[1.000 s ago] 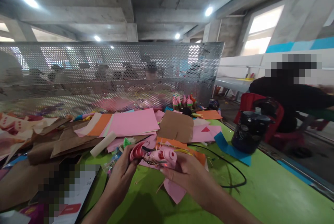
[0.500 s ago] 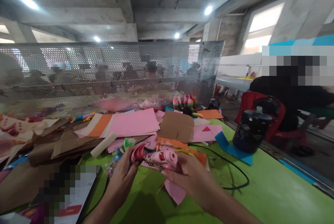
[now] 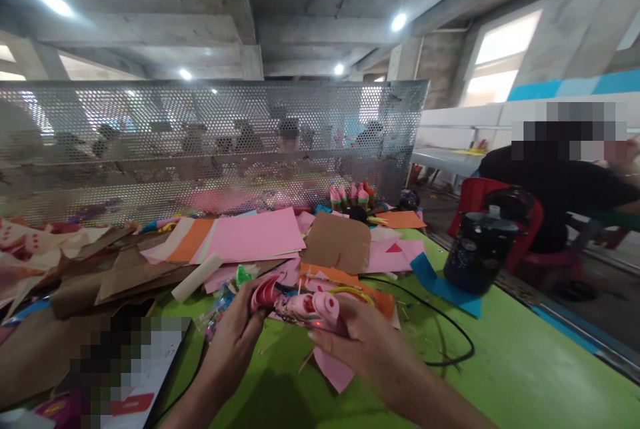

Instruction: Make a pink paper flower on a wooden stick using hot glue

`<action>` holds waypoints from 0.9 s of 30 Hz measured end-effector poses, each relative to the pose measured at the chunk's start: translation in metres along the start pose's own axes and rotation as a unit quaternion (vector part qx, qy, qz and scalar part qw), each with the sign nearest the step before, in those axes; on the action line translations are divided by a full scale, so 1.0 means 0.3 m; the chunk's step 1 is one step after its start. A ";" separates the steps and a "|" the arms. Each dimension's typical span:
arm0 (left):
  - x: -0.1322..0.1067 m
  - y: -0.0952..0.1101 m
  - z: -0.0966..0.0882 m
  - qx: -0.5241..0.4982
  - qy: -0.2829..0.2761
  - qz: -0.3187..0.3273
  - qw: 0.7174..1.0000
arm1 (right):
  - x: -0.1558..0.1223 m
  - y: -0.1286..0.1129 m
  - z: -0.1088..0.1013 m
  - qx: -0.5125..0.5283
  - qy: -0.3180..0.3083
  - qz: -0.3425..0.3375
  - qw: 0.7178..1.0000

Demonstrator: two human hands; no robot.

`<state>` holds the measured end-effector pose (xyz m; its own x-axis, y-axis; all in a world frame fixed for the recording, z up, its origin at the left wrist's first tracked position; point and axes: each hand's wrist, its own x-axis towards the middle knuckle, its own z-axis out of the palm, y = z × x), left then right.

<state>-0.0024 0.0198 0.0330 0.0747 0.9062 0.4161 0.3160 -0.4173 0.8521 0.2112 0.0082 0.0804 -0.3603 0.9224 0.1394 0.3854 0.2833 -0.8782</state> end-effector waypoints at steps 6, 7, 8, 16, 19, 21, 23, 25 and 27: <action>0.002 -0.001 0.001 0.009 0.003 -0.006 1.000 | -0.003 -0.005 -0.002 0.021 -0.003 0.007 1.000; 0.001 -0.003 0.001 0.011 0.001 -0.006 1.000 | -0.003 -0.010 0.000 0.022 -0.005 0.010 1.000; 0.001 -0.005 0.001 0.012 -0.002 -0.004 1.000 | -0.003 -0.014 0.003 0.024 -0.010 0.013 1.000; 0.002 -0.008 0.001 0.026 -0.011 0.001 1.000 | -0.006 -0.007 0.008 0.013 -0.013 0.002 1.000; 0.003 -0.010 0.001 0.020 -0.009 0.002 1.000 | -0.013 -0.003 -0.001 -0.011 0.003 0.005 1.000; 0.002 -0.015 0.002 0.020 -0.012 0.004 1.000 | -0.014 -0.007 0.000 -0.006 -0.003 0.003 1.000; 0.000 -0.021 0.004 0.021 -0.016 0.006 1.000 | -0.012 -0.013 0.005 -0.003 -0.009 -0.001 1.000; -0.002 -0.024 0.006 0.019 -0.016 0.008 1.000 | -0.008 -0.016 0.010 -0.001 -0.011 -0.007 1.000; -0.003 -0.023 0.007 0.012 -0.017 0.005 1.000 | -0.005 -0.013 0.011 -0.003 -0.013 -0.010 1.000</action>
<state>-0.0026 0.0221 0.0262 0.1103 0.9039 0.4133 0.3380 -0.4252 0.8396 0.2074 0.0048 0.0819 -0.3909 0.9089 0.1452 0.3818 0.3037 -0.8729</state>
